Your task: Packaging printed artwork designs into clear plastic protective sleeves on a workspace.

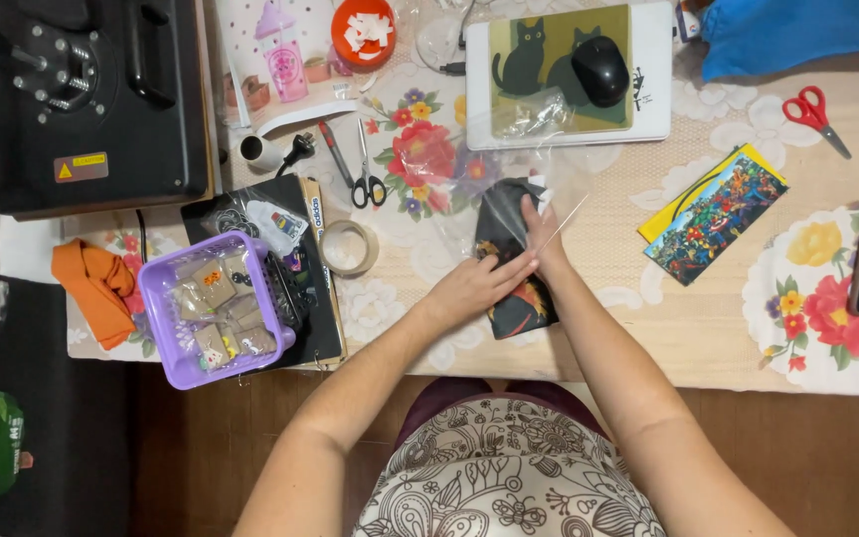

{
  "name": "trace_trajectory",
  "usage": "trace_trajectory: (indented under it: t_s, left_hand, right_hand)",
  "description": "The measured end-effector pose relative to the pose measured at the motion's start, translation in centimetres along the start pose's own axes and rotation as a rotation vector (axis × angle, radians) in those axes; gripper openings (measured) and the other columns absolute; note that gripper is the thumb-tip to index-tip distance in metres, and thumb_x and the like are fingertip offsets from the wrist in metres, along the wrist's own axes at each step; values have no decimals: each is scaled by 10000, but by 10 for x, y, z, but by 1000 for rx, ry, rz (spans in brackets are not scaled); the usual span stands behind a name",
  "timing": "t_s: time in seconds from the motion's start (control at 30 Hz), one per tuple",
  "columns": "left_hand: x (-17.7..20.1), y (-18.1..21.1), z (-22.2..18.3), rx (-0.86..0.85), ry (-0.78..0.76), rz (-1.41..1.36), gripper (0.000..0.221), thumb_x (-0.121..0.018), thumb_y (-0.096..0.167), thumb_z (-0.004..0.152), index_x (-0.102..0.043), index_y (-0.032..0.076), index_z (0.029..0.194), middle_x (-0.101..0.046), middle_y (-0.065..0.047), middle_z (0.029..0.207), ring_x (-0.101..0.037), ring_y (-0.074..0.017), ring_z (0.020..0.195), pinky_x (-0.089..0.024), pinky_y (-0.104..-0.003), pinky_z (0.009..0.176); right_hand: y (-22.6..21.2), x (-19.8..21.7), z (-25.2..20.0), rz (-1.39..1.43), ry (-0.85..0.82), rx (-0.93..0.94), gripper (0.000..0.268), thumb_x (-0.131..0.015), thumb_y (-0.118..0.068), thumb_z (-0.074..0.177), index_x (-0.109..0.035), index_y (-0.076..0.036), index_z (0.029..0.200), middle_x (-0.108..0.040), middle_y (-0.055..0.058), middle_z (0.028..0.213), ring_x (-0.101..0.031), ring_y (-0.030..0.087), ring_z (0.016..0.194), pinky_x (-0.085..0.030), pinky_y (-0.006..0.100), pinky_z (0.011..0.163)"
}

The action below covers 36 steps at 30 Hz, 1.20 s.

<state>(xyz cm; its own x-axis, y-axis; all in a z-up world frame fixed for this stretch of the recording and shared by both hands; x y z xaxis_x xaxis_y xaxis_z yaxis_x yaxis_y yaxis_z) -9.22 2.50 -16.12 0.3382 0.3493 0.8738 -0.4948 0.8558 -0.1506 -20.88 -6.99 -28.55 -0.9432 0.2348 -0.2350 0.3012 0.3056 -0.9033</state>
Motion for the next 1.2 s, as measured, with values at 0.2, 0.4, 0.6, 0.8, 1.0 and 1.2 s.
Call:
trace_trajectory:
  t_s: [0.2, 0.4, 0.6, 0.8, 1.0, 1.2]
  left_hand:
    - [2, 0, 10, 100, -37, -59, 429, -528, 55, 950, -560, 126, 1372, -527, -49, 1459, -558, -248, 847, -468, -314, 566]
    - [21, 32, 0, -11, 79, -149, 445, -435, 41, 1010, -530, 161, 1428, -528, -63, 1486, -580, -250, 851, -458, -321, 613]
    - [-44, -19, -81, 714, 67, -270, 768, -728, 243, 893, -373, -100, 1481, -427, -336, 1443, -467, -490, 1290, -403, -549, 1052]
    - [-137, -45, -128, 1469, 345, -1161, 485, -595, 166, 1045, -416, 25, 1473, -645, -137, 1254, -663, -197, 1034, -546, -341, 916]
    - [-207, -7, -182, 1459, 4, -1147, 184, -528, -36, 921, -655, 63, 832, -647, -89, 643, -672, -199, 614, -523, -311, 591]
    - [-105, 31, -132, 1292, -357, -1226, 265, -562, -33, 822, -697, -27, 1049, -728, -221, 897, -726, -339, 956, -558, -421, 849]
  right_hand:
    - [-29, -47, -36, -821, -243, 330, 653, -448, -124, 1037, -155, -91, 1619, -357, 337, 1546, -437, 523, 1341, -400, 580, 1107]
    - [1, 1, 12, -579, 182, 119, 345, -532, -449, 1045, -537, -321, 1365, -701, 152, 1117, -674, 358, 1081, -526, 486, 905]
    - [47, 18, 16, 213, 265, -97, 668, -742, -461, 941, -546, -25, 1406, -641, 244, 1180, -677, 338, 1020, -592, 497, 839]
    - [24, -3, 2, 522, 123, -158, 574, -730, -448, 946, -599, -52, 1340, -716, 194, 1113, -725, 288, 966, -611, 469, 837]
    - [11, -23, 9, 602, 34, -212, 470, -662, -444, 987, -674, -49, 1240, -717, 157, 1158, -726, 250, 1007, -593, 454, 906]
    - [0, -13, 29, 484, 164, -158, 570, -746, -436, 923, -592, 4, 1252, -717, 209, 1130, -736, 296, 972, -601, 482, 906]
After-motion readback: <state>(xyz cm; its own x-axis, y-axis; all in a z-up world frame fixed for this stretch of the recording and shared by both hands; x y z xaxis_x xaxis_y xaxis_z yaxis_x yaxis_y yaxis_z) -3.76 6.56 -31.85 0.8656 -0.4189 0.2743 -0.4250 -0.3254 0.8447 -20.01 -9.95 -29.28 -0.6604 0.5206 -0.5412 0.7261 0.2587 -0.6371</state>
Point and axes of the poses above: each hand's wrist, its own z-axis towards the middle knuckle, its own x-axis out of the back of the hand, y = z × x, the point moved 7 cm from there along z, towards the middle knuckle
